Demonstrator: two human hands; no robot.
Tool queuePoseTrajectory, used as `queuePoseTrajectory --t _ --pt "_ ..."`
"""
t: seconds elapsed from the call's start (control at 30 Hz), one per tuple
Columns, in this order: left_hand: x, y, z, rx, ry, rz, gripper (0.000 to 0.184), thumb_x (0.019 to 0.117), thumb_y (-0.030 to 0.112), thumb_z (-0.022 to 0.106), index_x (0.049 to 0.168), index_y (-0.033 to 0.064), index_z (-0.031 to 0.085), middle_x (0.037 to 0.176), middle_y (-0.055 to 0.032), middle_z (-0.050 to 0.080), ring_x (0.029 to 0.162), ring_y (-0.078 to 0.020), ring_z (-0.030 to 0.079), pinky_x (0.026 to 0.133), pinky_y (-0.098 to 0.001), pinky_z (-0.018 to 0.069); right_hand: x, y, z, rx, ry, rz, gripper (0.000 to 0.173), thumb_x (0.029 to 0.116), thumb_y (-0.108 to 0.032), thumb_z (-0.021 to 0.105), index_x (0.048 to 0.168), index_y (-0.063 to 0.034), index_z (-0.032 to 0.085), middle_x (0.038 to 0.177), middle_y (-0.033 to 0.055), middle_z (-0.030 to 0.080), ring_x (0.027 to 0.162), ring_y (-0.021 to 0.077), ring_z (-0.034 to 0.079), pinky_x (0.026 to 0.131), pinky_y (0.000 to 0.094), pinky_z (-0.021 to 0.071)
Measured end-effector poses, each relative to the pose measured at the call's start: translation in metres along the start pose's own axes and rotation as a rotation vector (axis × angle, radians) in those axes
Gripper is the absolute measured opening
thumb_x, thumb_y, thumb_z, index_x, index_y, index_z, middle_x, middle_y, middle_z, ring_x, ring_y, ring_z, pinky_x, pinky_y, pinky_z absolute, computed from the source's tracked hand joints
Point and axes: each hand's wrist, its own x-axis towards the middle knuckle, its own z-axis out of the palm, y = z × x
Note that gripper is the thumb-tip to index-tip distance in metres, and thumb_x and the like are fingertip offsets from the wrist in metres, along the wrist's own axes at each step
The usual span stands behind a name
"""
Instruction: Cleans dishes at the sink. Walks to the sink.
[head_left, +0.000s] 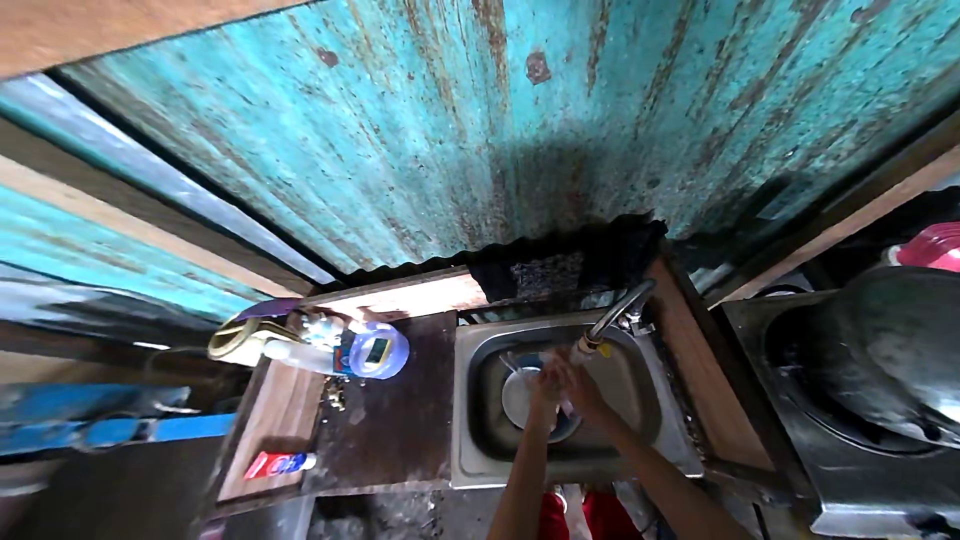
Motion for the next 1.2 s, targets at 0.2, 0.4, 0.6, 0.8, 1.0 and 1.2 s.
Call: queuePoseTrajectory --t 0.2,0.4,0.6,0.8,1.0,1.2 --pt "-0.02 0.008 0.005 0.152 -0.206 0.027 0.035 0.109 0.015 0.044 0.138 -0.0029 0.053 0.113 -0.0131 0.065 0.089 -0.0131 0.062 0.078 -0.0318 0.0534 0.037 0.022 -0.039 0.409 -0.089 0.14 0.048 0.1066 -0.017 0.053 0.148 0.0061 0.045 0.15 0.0212 0.052 0.14 0.0241 0.05 0.119 0.0357 0.0375" --pt "-0.009 -0.014 -0.001 0.168 -0.223 0.074 0.042 0.1117 0.02 0.034 0.143 -0.0044 0.048 0.128 -0.0179 0.061 0.112 -0.0193 0.061 0.097 -0.0374 0.0513 0.004 -0.02 -0.089 0.344 0.154 0.277 0.036 0.1087 -0.007 0.043 0.138 0.0121 0.053 0.141 0.0302 0.055 0.133 0.0341 0.052 0.116 0.0425 0.0377" --pt "0.016 -0.016 0.014 -0.089 -0.132 -0.353 0.078 0.1063 0.062 0.007 0.146 0.0039 0.042 0.126 -0.0237 0.06 0.103 -0.0326 0.063 0.085 -0.0499 0.0543 -0.034 0.008 -0.022 0.126 0.508 0.008 0.024 0.0913 -0.007 0.067 0.101 0.0138 0.072 0.101 0.0301 0.07 0.097 0.0413 0.07 0.092 0.0522 0.0556" --pt "0.019 0.012 0.013 0.104 -0.216 -0.204 0.059 0.1097 0.05 0.031 0.161 0.0224 0.023 0.136 -0.0268 0.055 0.106 -0.0385 0.063 0.083 -0.0548 0.0553 -0.004 0.025 -0.028 0.096 0.097 0.05 0.054 0.0982 -0.027 0.066 0.136 0.0093 0.057 0.139 0.0288 0.057 0.133 0.037 0.054 0.116 0.0463 0.0413" --pt "0.03 -0.004 0.008 -0.034 -0.017 -0.001 0.053 0.1119 0.044 0.025 0.144 0.008 0.049 0.123 -0.0139 0.064 0.103 -0.0196 0.063 0.084 -0.0387 0.0547 0.009 -0.011 -0.018 0.133 -0.177 0.102 0.043 0.1075 -0.02 0.048 0.139 0.0079 0.054 0.131 0.0294 0.062 0.12 0.0385 0.063 0.106 0.0524 0.0483" --pt "0.012 -0.009 0.016 -0.103 -0.034 -0.04 0.054 0.112 0.043 0.023 0.151 0.0102 0.042 0.133 -0.0157 0.06 0.112 -0.0236 0.062 0.089 -0.0433 0.0554 0.02 -0.02 -0.008 0.069 0.017 0.19 0.05 0.1037 -0.02 0.055 0.146 0.0057 0.049 0.147 0.0273 0.052 0.14 0.0362 0.048 0.12 0.0465 0.0341"
